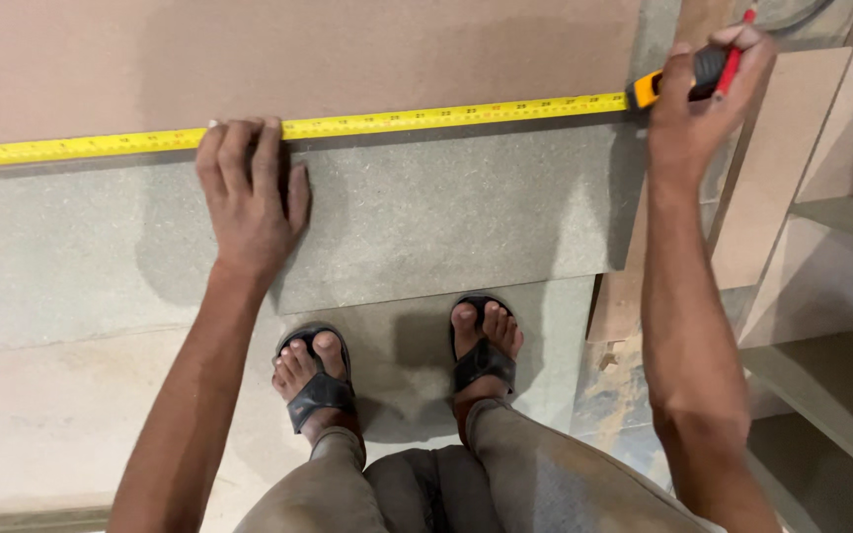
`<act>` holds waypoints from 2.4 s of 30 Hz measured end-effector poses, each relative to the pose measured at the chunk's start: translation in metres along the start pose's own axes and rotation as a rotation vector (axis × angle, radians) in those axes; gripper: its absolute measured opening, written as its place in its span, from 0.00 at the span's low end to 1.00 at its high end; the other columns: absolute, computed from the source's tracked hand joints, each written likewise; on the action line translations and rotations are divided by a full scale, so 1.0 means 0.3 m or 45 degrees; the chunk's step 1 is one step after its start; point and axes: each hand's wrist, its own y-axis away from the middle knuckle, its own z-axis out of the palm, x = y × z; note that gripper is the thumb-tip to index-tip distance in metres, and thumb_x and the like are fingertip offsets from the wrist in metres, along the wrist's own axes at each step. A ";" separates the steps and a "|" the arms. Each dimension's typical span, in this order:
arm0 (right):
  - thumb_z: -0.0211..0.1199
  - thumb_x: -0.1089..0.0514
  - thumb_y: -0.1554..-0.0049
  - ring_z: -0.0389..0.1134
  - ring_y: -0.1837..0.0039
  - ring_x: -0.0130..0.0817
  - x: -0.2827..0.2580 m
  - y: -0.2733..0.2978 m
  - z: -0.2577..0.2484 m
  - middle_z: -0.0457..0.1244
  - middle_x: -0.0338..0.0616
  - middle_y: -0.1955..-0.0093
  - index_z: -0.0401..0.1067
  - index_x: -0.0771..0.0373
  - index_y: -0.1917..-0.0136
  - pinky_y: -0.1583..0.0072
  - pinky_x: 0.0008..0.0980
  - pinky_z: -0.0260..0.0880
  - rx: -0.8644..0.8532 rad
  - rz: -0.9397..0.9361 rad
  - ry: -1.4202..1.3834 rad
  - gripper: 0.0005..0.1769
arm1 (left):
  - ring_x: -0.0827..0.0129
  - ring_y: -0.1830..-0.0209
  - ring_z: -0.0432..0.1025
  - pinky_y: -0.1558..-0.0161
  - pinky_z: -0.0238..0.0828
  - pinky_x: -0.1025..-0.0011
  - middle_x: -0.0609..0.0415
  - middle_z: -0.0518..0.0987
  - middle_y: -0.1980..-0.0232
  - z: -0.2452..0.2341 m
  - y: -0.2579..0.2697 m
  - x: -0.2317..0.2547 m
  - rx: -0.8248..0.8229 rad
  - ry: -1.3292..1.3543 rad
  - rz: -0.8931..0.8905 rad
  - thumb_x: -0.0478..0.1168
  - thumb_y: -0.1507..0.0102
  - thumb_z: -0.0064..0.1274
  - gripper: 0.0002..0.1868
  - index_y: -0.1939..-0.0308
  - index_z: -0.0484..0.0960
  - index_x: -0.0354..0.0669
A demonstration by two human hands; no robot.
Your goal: The person measures and marks a large wooden board with a tape measure and pencil, then uses a green circular saw to cut the board along the marked line. The person handles the cut pieces and places them on the floor.
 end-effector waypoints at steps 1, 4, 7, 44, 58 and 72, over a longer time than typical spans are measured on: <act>0.63 0.70 0.28 0.57 0.43 0.27 -0.015 0.012 0.015 0.53 0.39 0.43 0.60 0.65 0.38 0.41 0.27 0.63 0.010 0.000 -0.001 0.13 | 0.41 0.26 0.57 0.22 0.57 0.46 0.39 0.64 0.29 0.000 0.003 -0.012 0.008 0.000 -0.005 0.37 0.28 0.60 0.27 0.28 0.71 0.30; 0.63 0.70 0.28 0.57 0.44 0.27 -0.056 0.036 0.057 0.54 0.40 0.44 0.59 0.66 0.38 0.40 0.29 0.63 0.039 0.039 -0.062 0.13 | 0.42 0.26 0.57 0.23 0.57 0.45 0.38 0.64 0.29 0.020 0.005 -0.029 0.009 -0.025 0.017 0.38 0.28 0.60 0.28 0.28 0.71 0.30; 0.65 0.70 0.29 0.59 0.45 0.28 -0.087 0.020 0.080 0.55 0.41 0.46 0.60 0.66 0.37 0.40 0.30 0.65 0.045 0.026 0.029 0.14 | 0.44 0.25 0.57 0.23 0.56 0.45 0.39 0.64 0.30 0.068 -0.021 -0.015 0.009 -0.008 0.117 0.40 0.29 0.62 0.29 0.29 0.71 0.31; 0.57 0.66 0.39 0.68 0.49 0.26 -0.560 -0.054 0.314 0.68 0.47 0.49 0.73 0.71 0.43 0.46 0.29 0.70 -0.760 0.421 -0.287 0.11 | 0.55 0.27 0.59 0.24 0.56 0.58 0.47 0.66 0.30 0.145 -0.169 0.169 -0.183 0.059 0.359 0.42 0.30 0.54 0.27 0.28 0.72 0.35; 0.76 0.55 0.54 0.61 0.33 0.61 -0.409 -0.312 0.061 0.59 0.63 0.32 0.66 0.69 0.34 0.34 0.52 0.66 -1.064 -0.303 0.755 0.38 | 0.63 0.30 0.63 0.24 0.60 0.64 0.54 0.70 0.32 0.134 -0.180 0.171 -0.180 -0.144 0.378 0.38 0.29 0.54 0.24 0.29 0.75 0.40; 0.81 0.46 0.61 0.64 0.37 0.46 -0.534 -0.233 -0.130 0.62 0.53 0.43 0.75 0.69 0.43 0.42 0.36 0.73 -1.218 -0.631 1.401 0.38 | 0.62 0.47 0.75 0.46 0.76 0.62 0.49 0.79 0.46 0.027 0.000 0.334 -0.034 0.861 -0.316 0.44 0.27 0.50 0.12 0.44 0.77 0.40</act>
